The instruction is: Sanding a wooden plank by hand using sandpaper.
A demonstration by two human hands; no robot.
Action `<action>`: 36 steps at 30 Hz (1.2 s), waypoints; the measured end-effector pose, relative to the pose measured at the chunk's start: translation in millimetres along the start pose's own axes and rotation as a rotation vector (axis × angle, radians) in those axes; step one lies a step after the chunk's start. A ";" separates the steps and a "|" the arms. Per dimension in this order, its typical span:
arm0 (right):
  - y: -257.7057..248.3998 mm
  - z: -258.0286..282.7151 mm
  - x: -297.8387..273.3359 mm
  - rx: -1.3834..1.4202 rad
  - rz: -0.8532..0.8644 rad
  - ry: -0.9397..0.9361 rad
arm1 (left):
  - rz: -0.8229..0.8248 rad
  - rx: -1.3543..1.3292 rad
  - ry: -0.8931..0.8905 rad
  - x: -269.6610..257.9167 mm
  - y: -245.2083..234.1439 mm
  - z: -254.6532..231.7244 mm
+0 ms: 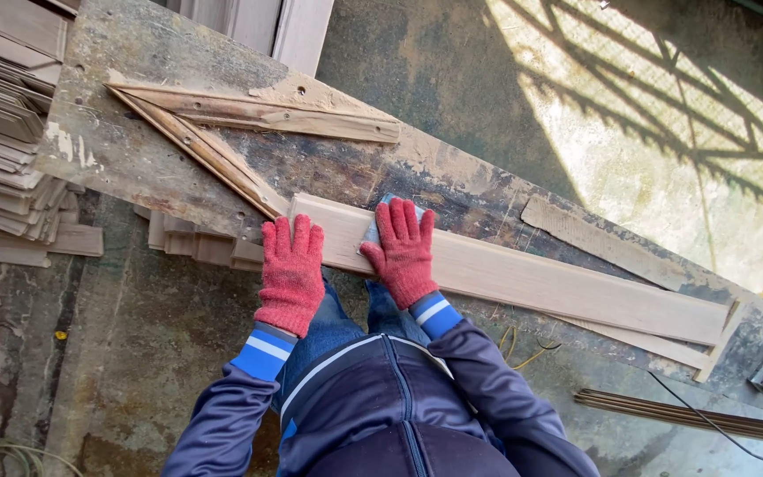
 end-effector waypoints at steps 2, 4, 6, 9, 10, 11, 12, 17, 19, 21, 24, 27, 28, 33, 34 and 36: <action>-10.4 -14.0 -8.6 0.013 -0.002 0.014 | 0.004 0.020 0.013 -0.8 1.3 1.4; -16.9 -40.2 -33.1 0.017 0.002 0.020 | 0.005 0.030 0.017 1.1 0.1 1.6; -17.3 -86.0 -72.2 -0.020 0.047 0.141 | 0.021 0.034 0.014 4.7 -3.6 2.5; -34.1 -123.5 -126.6 -0.095 0.112 0.278 | 0.000 -0.009 0.018 -1.0 1.3 3.2; -26.6 -123.0 -126.0 -0.098 0.112 0.279 | 0.000 -0.012 0.018 -0.2 1.2 3.1; -22.6 -122.5 -125.4 -0.084 0.054 0.276 | 0.001 -0.010 0.021 0.4 1.4 2.4; -17.4 -120.7 -125.0 -0.066 -0.005 0.275 | 0.003 -0.004 0.025 0.8 1.2 2.9; -9.6 16.3 -22.5 0.037 -0.109 -0.095 | 0.003 -0.010 0.034 0.2 2.9 3.1; -16.5 35.9 -5.3 0.046 -0.114 -0.238 | 0.003 0.004 0.041 3.1 -1.1 3.8; -38.8 26.1 -13.2 0.087 -0.088 -0.344 | 0.000 0.012 0.075 2.6 -3.9 3.9; -55.5 -48.3 -71.0 -0.018 -0.013 -0.228 | 0.013 0.025 0.080 5.4 -10.7 3.4; -59.3 -86.7 -119.5 -0.154 0.056 -0.099 | -0.003 -0.012 0.080 5.3 -12.9 2.6; -50.6 -78.3 -114.6 -0.156 0.055 -0.100 | -0.005 -0.013 0.080 4.5 -12.1 3.2; -34.4 9.1 -38.0 0.044 -0.099 -0.190 | -0.034 -0.013 0.092 2.3 -2.5 1.8; -31.0 14.6 -28.5 0.048 -0.107 -0.185 | -0.035 -0.007 0.100 3.2 -4.9 1.9; -24.9 29.0 -10.4 0.055 -0.105 -0.234 | -0.025 0.001 0.111 4.3 -9.4 0.8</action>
Point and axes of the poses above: each hand's wrist, its own x-axis towards the middle knuckle, its own y-axis out of the palm, z = x × y, the point moved 7 cm from there along x, towards the middle knuckle, and after that the axes turned 11 degrees about -y, right-handed, at the moved point
